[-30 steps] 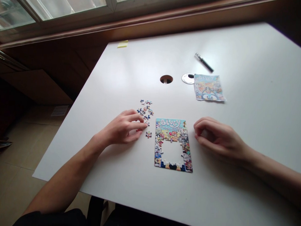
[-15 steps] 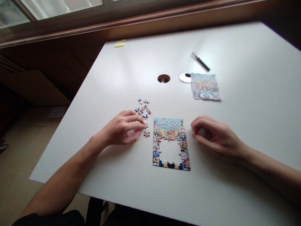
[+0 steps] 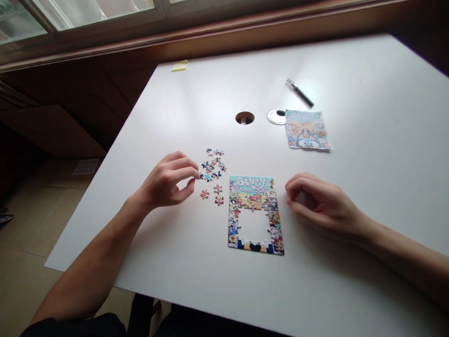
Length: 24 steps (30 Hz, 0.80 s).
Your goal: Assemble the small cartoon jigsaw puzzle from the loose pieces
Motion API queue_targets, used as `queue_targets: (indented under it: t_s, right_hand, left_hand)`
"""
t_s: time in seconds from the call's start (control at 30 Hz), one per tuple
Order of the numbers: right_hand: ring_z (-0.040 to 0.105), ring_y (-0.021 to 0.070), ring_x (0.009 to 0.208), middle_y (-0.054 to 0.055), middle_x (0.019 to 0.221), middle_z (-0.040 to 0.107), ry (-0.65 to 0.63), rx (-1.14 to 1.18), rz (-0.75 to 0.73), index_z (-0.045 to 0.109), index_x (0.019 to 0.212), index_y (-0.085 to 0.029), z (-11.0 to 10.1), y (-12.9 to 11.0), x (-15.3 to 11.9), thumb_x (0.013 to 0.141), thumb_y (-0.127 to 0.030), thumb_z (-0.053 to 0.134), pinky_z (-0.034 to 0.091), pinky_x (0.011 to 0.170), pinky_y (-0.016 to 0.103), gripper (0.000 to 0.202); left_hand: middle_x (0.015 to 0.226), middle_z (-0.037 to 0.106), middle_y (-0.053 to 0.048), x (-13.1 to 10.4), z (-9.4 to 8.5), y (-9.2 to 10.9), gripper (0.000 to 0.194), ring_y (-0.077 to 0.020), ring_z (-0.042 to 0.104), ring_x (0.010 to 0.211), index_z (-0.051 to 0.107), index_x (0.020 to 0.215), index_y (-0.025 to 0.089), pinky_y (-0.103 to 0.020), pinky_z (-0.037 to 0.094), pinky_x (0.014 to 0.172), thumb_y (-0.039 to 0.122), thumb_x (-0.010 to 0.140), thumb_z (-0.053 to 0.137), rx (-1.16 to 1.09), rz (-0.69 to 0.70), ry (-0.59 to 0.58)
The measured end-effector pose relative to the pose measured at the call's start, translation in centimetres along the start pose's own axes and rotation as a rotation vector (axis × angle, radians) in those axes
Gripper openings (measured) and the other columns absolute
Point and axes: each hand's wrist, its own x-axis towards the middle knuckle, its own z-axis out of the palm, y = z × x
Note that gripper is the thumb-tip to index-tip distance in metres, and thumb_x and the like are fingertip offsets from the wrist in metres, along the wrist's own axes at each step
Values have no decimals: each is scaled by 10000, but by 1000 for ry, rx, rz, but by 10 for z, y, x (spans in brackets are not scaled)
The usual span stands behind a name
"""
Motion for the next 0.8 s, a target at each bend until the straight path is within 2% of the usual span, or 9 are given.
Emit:
queue_targets:
  t_s: [0.23, 0.8]
  right_hand:
    - [566, 204, 770, 42, 876, 605, -9, -7, -12, 555, 873, -255, 0, 0, 1, 822, -129, 613, 477, 691, 345, 147]
    - [562, 200, 783, 37, 875, 595, -4, -1, -16, 543, 874, -253, 1, 1, -1, 820, -109, 608, 474, 703, 339, 166]
  left_hand:
    - [940, 707, -43, -1, 2, -1, 163, -202, 586, 888, 643, 873, 203, -372, 497, 822, 72, 796, 584, 38, 4, -94]
    - [891, 673, -46, 1, 2, 1, 141, -207, 580, 868, 582, 841, 205, -365, 487, 803, 73, 793, 571, 18, -12, -123]
